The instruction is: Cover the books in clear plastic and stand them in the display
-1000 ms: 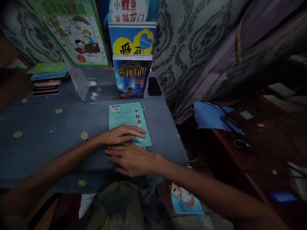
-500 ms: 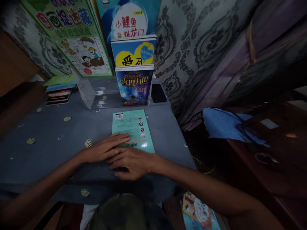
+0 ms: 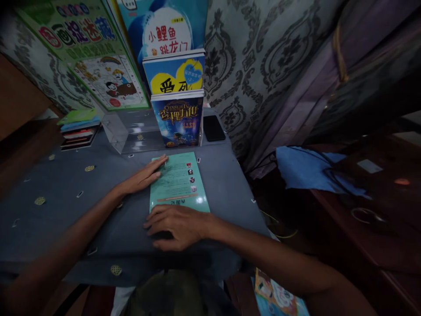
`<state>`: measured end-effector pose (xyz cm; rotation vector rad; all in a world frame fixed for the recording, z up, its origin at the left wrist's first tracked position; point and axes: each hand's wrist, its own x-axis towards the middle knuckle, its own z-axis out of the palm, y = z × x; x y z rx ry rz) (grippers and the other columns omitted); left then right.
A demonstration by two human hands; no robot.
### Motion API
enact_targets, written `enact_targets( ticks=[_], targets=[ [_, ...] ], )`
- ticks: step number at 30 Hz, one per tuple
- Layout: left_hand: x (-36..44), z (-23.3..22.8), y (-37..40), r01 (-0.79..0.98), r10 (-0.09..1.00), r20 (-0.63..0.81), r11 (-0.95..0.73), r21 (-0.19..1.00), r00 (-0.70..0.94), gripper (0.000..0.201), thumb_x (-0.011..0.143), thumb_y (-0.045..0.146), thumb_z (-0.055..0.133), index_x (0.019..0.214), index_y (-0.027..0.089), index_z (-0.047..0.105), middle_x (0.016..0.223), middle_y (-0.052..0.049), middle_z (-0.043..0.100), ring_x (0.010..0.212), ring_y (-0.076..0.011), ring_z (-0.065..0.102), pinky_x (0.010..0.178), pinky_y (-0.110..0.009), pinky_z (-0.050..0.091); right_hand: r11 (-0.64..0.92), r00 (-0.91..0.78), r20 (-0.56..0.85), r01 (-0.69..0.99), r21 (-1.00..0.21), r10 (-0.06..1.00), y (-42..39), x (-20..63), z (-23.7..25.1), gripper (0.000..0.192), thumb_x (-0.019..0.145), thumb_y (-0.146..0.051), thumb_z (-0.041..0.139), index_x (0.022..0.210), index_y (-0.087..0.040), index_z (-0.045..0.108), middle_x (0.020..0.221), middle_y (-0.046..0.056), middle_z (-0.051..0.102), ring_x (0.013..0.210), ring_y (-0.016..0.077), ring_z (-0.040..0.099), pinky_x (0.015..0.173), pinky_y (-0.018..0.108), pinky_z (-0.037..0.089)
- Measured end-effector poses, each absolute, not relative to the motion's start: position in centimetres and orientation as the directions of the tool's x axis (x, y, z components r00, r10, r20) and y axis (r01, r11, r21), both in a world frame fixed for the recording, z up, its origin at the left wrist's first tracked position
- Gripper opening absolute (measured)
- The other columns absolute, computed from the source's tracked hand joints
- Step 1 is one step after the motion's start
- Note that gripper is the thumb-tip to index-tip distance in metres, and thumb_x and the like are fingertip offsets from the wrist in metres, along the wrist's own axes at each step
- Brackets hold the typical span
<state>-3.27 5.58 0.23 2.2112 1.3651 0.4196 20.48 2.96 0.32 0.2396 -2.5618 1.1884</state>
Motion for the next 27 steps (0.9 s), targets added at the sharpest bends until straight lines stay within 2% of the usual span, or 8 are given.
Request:
enact_targets(
  ticks=[4, 7, 11, 16, 23, 27],
  targets=[
    [-3.1, -0.6, 6.3, 0.779, 0.897, 0.020, -0.394, 0.487, 0.442, 0.073, 0.103, 0.063, 0.019, 0.162, 0.019, 0.020, 0.170, -0.010, 0.015, 0.158, -0.0231, 0.010, 0.130, -0.047, 0.010, 0.576, -0.945, 0.325, -0.242, -0.781, 0.043, 3.3, 20.4, 0.6, 0.027, 0.095, -0.026, 0.062, 0.114, -0.012, 0.074, 0.117, 0.014, 0.076, 0.124, 0.0221, 0.063, 0.110, 0.040, 0.048],
    [-2.8, -1.1, 6.3, 0.810, 0.892, 0.046, -0.429, 0.401, 0.449, 0.071, 0.104, 0.060, 0.022, 0.160, 0.017, 0.027, 0.169, -0.011, 0.021, 0.158, -0.0238, 0.010, 0.129, -0.050, 0.010, 0.588, -0.939, 0.291, -0.134, -0.797, 0.180, 3.9, 20.2, 0.4, 0.027, 0.098, -0.025, 0.059, 0.116, -0.013, 0.074, 0.123, 0.014, 0.074, 0.127, 0.0214, 0.062, 0.110, 0.039, 0.048],
    [-2.6, -1.6, 6.2, 0.826, 0.890, 0.079, -0.447, 0.342, 0.449, 0.065, 0.105, 0.056, 0.024, 0.158, 0.018, 0.031, 0.168, -0.011, 0.023, 0.157, -0.0232, 0.014, 0.129, -0.051, 0.013, 0.716, -0.885, 0.291, 0.065, -0.695, 0.364, 5.1, 20.2, -0.6, 0.030, 0.099, -0.023, 0.056, 0.123, -0.012, 0.071, 0.133, 0.016, 0.068, 0.134, 0.0239, 0.056, 0.114, 0.044, 0.044],
    [-2.8, -1.8, 6.2, 0.825, 0.888, 0.093, -0.453, 0.338, 0.450, 0.064, 0.106, 0.052, 0.022, 0.157, 0.015, 0.033, 0.167, -0.013, 0.026, 0.157, -0.0221, 0.016, 0.129, -0.049, 0.013, 0.798, -0.843, 0.314, 0.202, -0.567, 0.437, 7.4, 20.9, -1.6, 0.037, 0.100, -0.024, 0.051, 0.135, -0.017, 0.063, 0.142, 0.014, 0.062, 0.140, 0.0255, 0.050, 0.115, 0.050, 0.044],
    [-2.6, -1.7, 6.2, 0.842, 0.899, 0.080, -0.432, 0.324, 0.431, 0.064, 0.105, 0.053, 0.023, 0.157, 0.016, 0.034, 0.167, -0.012, 0.026, 0.157, -0.0226, 0.017, 0.129, -0.049, 0.013, 0.786, -0.746, 0.345, 0.374, -0.491, 0.570, 12.4, 21.6, -3.1, 0.046, 0.103, -0.032, 0.043, 0.143, -0.016, 0.056, 0.151, 0.016, 0.054, 0.145, 0.0280, 0.045, 0.120, 0.055, 0.037],
    [-2.6, -1.7, 6.1, 0.846, 0.898, 0.082, -0.435, 0.309, 0.432, 0.062, 0.106, 0.052, 0.023, 0.156, 0.018, 0.036, 0.167, -0.011, 0.027, 0.157, -0.0226, 0.018, 0.129, -0.050, 0.013, 0.742, -0.697, 0.312, 0.475, -0.472, 0.645, 14.3, 21.9, -3.7, 0.050, 0.102, -0.034, 0.043, 0.147, -0.015, 0.052, 0.157, 0.016, 0.047, 0.150, 0.0282, 0.038, 0.124, 0.055, 0.030]
  ],
)
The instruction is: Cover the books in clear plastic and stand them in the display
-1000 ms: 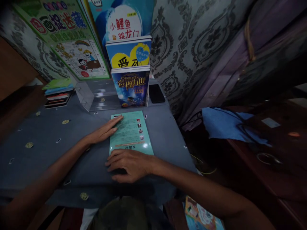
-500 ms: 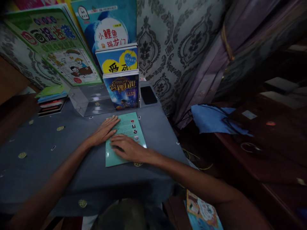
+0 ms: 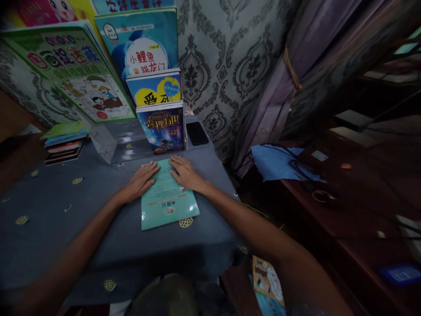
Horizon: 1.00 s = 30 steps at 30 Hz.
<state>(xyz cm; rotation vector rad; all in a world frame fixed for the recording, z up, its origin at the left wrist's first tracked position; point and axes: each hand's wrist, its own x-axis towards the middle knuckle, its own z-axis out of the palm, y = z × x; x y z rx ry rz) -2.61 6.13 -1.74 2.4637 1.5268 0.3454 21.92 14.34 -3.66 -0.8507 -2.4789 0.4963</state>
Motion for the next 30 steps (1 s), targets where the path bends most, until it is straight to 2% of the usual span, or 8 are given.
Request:
enact_targets(
  ticks=[5, 12, 20, 26, 30],
  targets=[
    [-2.6, -2.0, 6.0, 0.849, 0.896, 0.106, -0.443, 0.289, 0.431, 0.060, 0.106, 0.050, 0.024, 0.155, 0.019, 0.037, 0.167, -0.011, 0.028, 0.157, -0.0230, 0.020, 0.128, -0.052, 0.014, 0.688, -0.672, 0.208, 0.602, -0.405, 0.711, 14.0, 21.7, -3.1, 0.057, 0.103, -0.035, 0.040, 0.152, -0.007, 0.044, 0.163, 0.021, 0.034, 0.154, 0.0311, 0.027, 0.125, 0.054, 0.025],
    [-2.7, -2.3, 5.9, 0.846, 0.888, 0.094, -0.457, 0.273, 0.449, 0.060, 0.106, 0.050, 0.024, 0.157, 0.019, 0.034, 0.167, -0.011, 0.027, 0.157, -0.0222, 0.018, 0.128, -0.051, 0.014, 0.692, -0.656, 0.229, 0.645, -0.325, 0.719, 13.3, 21.5, -3.3, 0.055, 0.103, -0.036, 0.040, 0.151, -0.009, 0.045, 0.162, 0.019, 0.037, 0.152, 0.0307, 0.032, 0.124, 0.053, 0.029],
    [-2.1, -1.8, 4.4, 0.847, 0.889, 0.067, -0.453, 0.278, 0.453, 0.062, 0.106, 0.051, 0.021, 0.156, 0.017, 0.034, 0.168, -0.011, 0.025, 0.157, -0.0218, 0.017, 0.129, -0.048, 0.012, 0.701, -0.658, 0.247, 0.636, -0.323, 0.711, 11.8, 21.7, -3.3, 0.057, 0.101, -0.035, 0.041, 0.149, -0.004, 0.046, 0.161, 0.021, 0.039, 0.152, 0.0323, 0.032, 0.125, 0.051, 0.029],
    [-1.9, -2.0, 2.6, 0.839, 0.880, 0.068, -0.469, 0.275, 0.470, 0.061, 0.106, 0.051, 0.022, 0.157, 0.018, 0.033, 0.168, -0.011, 0.024, 0.157, -0.0228, 0.015, 0.129, -0.050, 0.012, 0.707, -0.653, 0.275, 0.620, -0.341, 0.706, 9.7, 22.2, -3.4, 0.056, 0.101, -0.035, 0.038, 0.149, -0.008, 0.046, 0.160, 0.018, 0.041, 0.152, 0.0323, 0.031, 0.125, 0.056, 0.028],
    [-1.7, -2.0, 1.2, 0.832, 0.871, 0.065, -0.485, 0.268, 0.487, 0.063, 0.107, 0.052, 0.020, 0.158, 0.018, 0.031, 0.168, -0.011, 0.024, 0.158, -0.0230, 0.014, 0.129, -0.049, 0.012, 0.697, -0.648, 0.263, 0.626, -0.351, 0.715, 7.8, 22.6, -3.3, 0.058, 0.101, -0.035, 0.037, 0.150, -0.006, 0.045, 0.161, 0.020, 0.038, 0.153, 0.0329, 0.029, 0.125, 0.055, 0.028]
  ],
)
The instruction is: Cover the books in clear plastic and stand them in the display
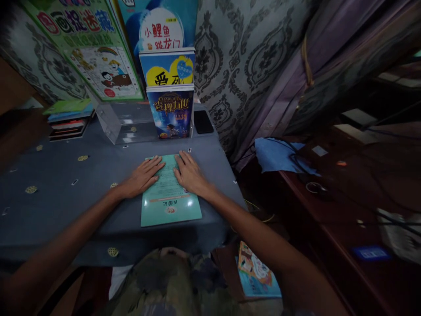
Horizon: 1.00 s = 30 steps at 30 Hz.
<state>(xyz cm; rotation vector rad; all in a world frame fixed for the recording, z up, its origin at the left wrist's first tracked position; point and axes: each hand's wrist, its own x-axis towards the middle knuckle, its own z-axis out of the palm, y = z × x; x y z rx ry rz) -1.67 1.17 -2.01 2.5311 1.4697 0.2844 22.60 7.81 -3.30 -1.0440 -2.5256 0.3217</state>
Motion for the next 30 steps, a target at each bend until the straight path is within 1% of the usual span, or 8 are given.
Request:
enact_targets(
  ticks=[6, 12, 16, 19, 22, 25, 27, 30],
  targets=[
    [-1.1, -1.8, -1.2, 0.823, 0.867, 0.079, -0.493, 0.282, 0.492, 0.060, 0.107, 0.050, 0.021, 0.159, 0.021, 0.029, 0.169, -0.009, 0.022, 0.158, -0.0230, 0.015, 0.129, -0.050, 0.014, 0.691, -0.647, 0.257, 0.616, -0.379, 0.718, 5.3, 23.2, -3.3, 0.058, 0.102, -0.036, 0.035, 0.154, -0.011, 0.040, 0.163, 0.017, 0.037, 0.154, 0.0328, 0.026, 0.125, 0.058, 0.028],
    [-0.6, -1.7, -4.1, 0.836, 0.883, 0.100, -0.467, 0.288, 0.459, 0.054, 0.108, 0.045, 0.025, 0.157, 0.024, 0.035, 0.166, -0.006, 0.031, 0.156, -0.0220, 0.022, 0.128, -0.049, 0.022, 0.672, -0.634, 0.240, 0.632, -0.387, 0.735, 3.0, 23.7, -3.1, 0.057, 0.102, -0.035, 0.035, 0.151, -0.006, 0.042, 0.162, 0.021, 0.035, 0.154, 0.0342, 0.026, 0.124, 0.057, 0.030],
    [-0.7, -1.5, -6.8, 0.827, 0.865, 0.168, -0.502, 0.255, 0.473, 0.052, 0.108, 0.037, 0.029, 0.160, 0.026, 0.029, 0.164, -0.005, 0.036, 0.153, -0.0226, 0.029, 0.127, -0.048, 0.029, 0.673, -0.634, 0.248, 0.618, -0.406, 0.732, 1.5, 24.1, -3.1, 0.056, 0.103, -0.035, 0.037, 0.153, -0.009, 0.041, 0.163, 0.020, 0.035, 0.154, 0.0340, 0.027, 0.123, 0.059, 0.031],
    [-1.5, -0.6, -8.9, 0.784, 0.826, 0.165, -0.563, 0.260, 0.539, 0.057, 0.107, 0.035, 0.034, 0.162, 0.030, 0.019, 0.166, -0.004, 0.031, 0.154, -0.0247, 0.028, 0.125, -0.048, 0.033, 0.661, -0.620, 0.249, 0.629, -0.410, 0.744, 0.5, 24.3, -3.2, 0.056, 0.104, -0.036, 0.037, 0.154, -0.011, 0.040, 0.163, 0.020, 0.035, 0.153, 0.0342, 0.028, 0.122, 0.059, 0.032],
    [-2.7, 1.0, -10.6, 0.749, 0.797, 0.093, -0.595, 0.292, 0.597, 0.067, 0.104, 0.038, 0.042, 0.163, 0.034, 0.010, 0.169, -0.002, 0.019, 0.155, -0.0268, 0.024, 0.123, -0.047, 0.036, 0.650, -0.610, 0.247, 0.633, -0.421, 0.753, -0.3, 24.6, -3.3, 0.056, 0.104, -0.037, 0.037, 0.156, -0.015, 0.037, 0.164, 0.018, 0.033, 0.154, 0.0337, 0.027, 0.122, 0.060, 0.032],
    [-3.6, 1.9, -11.8, 0.726, 0.770, 0.024, -0.612, 0.313, 0.638, 0.077, 0.100, 0.034, 0.049, 0.163, 0.036, 0.003, 0.170, -0.001, 0.015, 0.155, -0.0282, 0.024, 0.123, -0.049, 0.036, 0.648, -0.607, 0.250, 0.625, -0.436, 0.754, -0.7, 24.7, -3.3, 0.057, 0.105, -0.039, 0.036, 0.157, -0.017, 0.036, 0.165, 0.016, 0.033, 0.154, 0.0327, 0.027, 0.123, 0.059, 0.033],
    [-3.7, 1.6, -12.4, 0.735, 0.768, -0.002, -0.612, 0.292, 0.640, 0.083, 0.097, 0.030, 0.053, 0.163, 0.035, 0.002, 0.170, -0.003, 0.015, 0.155, -0.0288, 0.024, 0.123, -0.051, 0.035, 0.648, -0.608, 0.250, 0.620, -0.442, 0.753, -0.8, 24.8, -3.2, 0.057, 0.105, -0.040, 0.036, 0.157, -0.016, 0.037, 0.165, 0.016, 0.033, 0.154, 0.0323, 0.026, 0.122, 0.058, 0.033],
    [-3.1, 0.1, -13.0, 0.784, 0.800, 0.011, -0.590, 0.195, 0.600, 0.090, 0.096, 0.031, 0.060, 0.164, 0.031, 0.001, 0.170, -0.007, 0.016, 0.155, -0.0306, 0.021, 0.123, -0.053, 0.033, 0.648, -0.619, 0.230, 0.622, -0.440, 0.751, -0.8, 24.8, -3.1, 0.058, 0.106, -0.040, 0.033, 0.156, -0.011, 0.037, 0.165, 0.019, 0.031, 0.155, 0.0326, 0.024, 0.122, 0.058, 0.033]
  ],
)
